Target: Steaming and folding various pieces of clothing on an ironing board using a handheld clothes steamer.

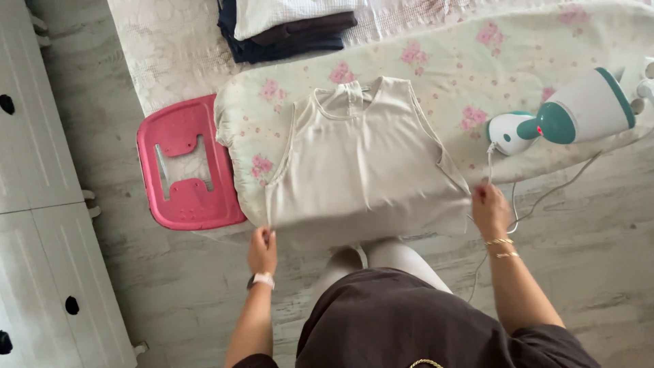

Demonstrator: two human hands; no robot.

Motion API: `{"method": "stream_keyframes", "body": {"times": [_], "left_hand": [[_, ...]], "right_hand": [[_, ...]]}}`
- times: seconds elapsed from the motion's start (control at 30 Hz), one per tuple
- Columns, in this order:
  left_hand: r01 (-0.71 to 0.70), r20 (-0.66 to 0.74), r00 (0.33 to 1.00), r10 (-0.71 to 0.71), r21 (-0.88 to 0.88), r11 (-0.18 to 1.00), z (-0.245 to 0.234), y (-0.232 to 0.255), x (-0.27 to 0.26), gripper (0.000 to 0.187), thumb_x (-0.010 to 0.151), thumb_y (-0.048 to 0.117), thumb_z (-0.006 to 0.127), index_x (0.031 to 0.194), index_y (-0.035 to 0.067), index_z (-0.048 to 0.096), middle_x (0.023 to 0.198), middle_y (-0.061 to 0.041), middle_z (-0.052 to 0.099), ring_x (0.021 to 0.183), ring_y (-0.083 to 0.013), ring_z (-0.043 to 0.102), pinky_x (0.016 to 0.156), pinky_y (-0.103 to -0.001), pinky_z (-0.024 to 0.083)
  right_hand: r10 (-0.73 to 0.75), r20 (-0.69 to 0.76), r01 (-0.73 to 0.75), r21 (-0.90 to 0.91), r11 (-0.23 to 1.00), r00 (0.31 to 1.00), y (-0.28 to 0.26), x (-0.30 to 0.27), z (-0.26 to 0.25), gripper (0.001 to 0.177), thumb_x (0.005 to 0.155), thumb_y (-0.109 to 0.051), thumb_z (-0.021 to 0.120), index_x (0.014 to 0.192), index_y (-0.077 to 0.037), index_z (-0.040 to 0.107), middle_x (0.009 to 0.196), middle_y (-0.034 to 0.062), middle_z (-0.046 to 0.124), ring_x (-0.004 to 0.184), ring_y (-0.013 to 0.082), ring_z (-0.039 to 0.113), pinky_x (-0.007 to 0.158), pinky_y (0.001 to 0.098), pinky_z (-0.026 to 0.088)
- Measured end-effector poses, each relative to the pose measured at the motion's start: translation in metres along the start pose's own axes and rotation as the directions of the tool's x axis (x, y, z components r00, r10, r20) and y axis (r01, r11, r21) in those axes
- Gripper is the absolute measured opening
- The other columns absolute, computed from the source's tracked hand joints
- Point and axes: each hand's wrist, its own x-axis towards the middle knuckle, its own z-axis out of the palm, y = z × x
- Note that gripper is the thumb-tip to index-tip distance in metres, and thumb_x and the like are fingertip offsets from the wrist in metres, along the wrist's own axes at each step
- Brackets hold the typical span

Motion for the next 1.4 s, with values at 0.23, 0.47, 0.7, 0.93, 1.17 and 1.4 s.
{"method": "stream_keyframes", "body": {"times": [0.23,0.47,0.7,0.93,1.17,1.4], "left_hand": [[-0.51,-0.109,0.85,0.515,0.071,0.857,0.042,0.139,0.145,0.021,0.097,0.011,0.064,0.117,0.011,0.068,0.108,-0.01,0.07,0.101,-0.0332,0.067,0.086,-0.045,0.054],[-0.389,-0.084,0.908,0.411,0.196,0.9,0.082,0.206,0.28,0.036,0.096,0.014,0.065,0.131,0.021,0.063,0.12,-0.008,0.066,0.109,-0.0343,0.062,0.089,-0.046,0.053],[-0.36,0.08,0.931,0.356,0.366,0.858,0.1,0.204,0.341,0.011,0.092,0.025,0.07,0.1,0.022,0.063,0.108,-0.003,0.067,0.104,-0.0295,0.064,0.086,-0.043,0.053],[-0.334,-0.077,0.906,0.417,0.476,0.814,0.105,0.222,0.369,0.016,0.099,0.03,0.066,0.098,0.018,0.056,0.087,0.0,0.068,0.084,-0.0264,0.067,0.065,-0.045,0.052],[-0.334,-0.133,0.88,0.456,0.508,0.794,0.117,0.207,0.362,0.013,0.097,0.029,0.069,0.099,0.022,0.057,0.097,-0.001,0.065,0.09,-0.0259,0.066,0.069,-0.042,0.054],[-0.344,-0.165,0.897,0.409,0.317,0.884,0.093,0.231,0.306,0.03,0.097,0.029,0.067,0.125,0.019,0.059,0.13,-0.005,0.06,0.12,-0.0319,0.057,0.098,-0.049,0.045]], "right_hand": [[-0.459,-0.223,0.497,0.16,0.853,0.86,-0.179,0.093,0.026,0.025,0.097,0.0,0.058,0.119,-0.006,0.067,0.11,0.0144,0.069,0.103,0.0355,0.066,0.088,0.0451,0.054],[-0.401,-0.243,0.412,-0.006,0.911,0.883,-0.205,0.227,0.09,0.029,0.096,-0.004,0.063,0.125,-0.004,0.068,0.118,0.0134,0.066,0.107,0.0366,0.061,0.09,0.0472,0.05],[-0.324,0.056,0.326,-0.04,0.944,0.944,-0.215,0.286,0.099,0.011,0.092,-0.018,0.074,0.101,-0.012,0.07,0.11,0.0109,0.066,0.106,0.034,0.063,0.088,0.0445,0.052],[-0.371,-0.031,0.371,0.029,0.928,0.928,-0.238,0.317,0.101,0.01,0.098,-0.017,0.072,0.102,-0.011,0.064,0.101,0.0096,0.069,0.094,0.0355,0.066,0.08,0.048,0.052],[-0.433,-0.097,0.432,-0.033,0.901,0.896,-0.239,0.318,0.102,0.011,0.1,-0.019,0.07,0.104,-0.013,0.062,0.104,0.0091,0.067,0.093,0.035,0.066,0.077,0.0467,0.052],[-0.446,-0.145,0.452,0.009,0.892,0.883,-0.226,0.277,0.092,0.016,0.102,-0.013,0.067,0.115,-0.007,0.061,0.112,0.0139,0.062,0.102,0.0366,0.061,0.085,0.0468,0.051]]}}
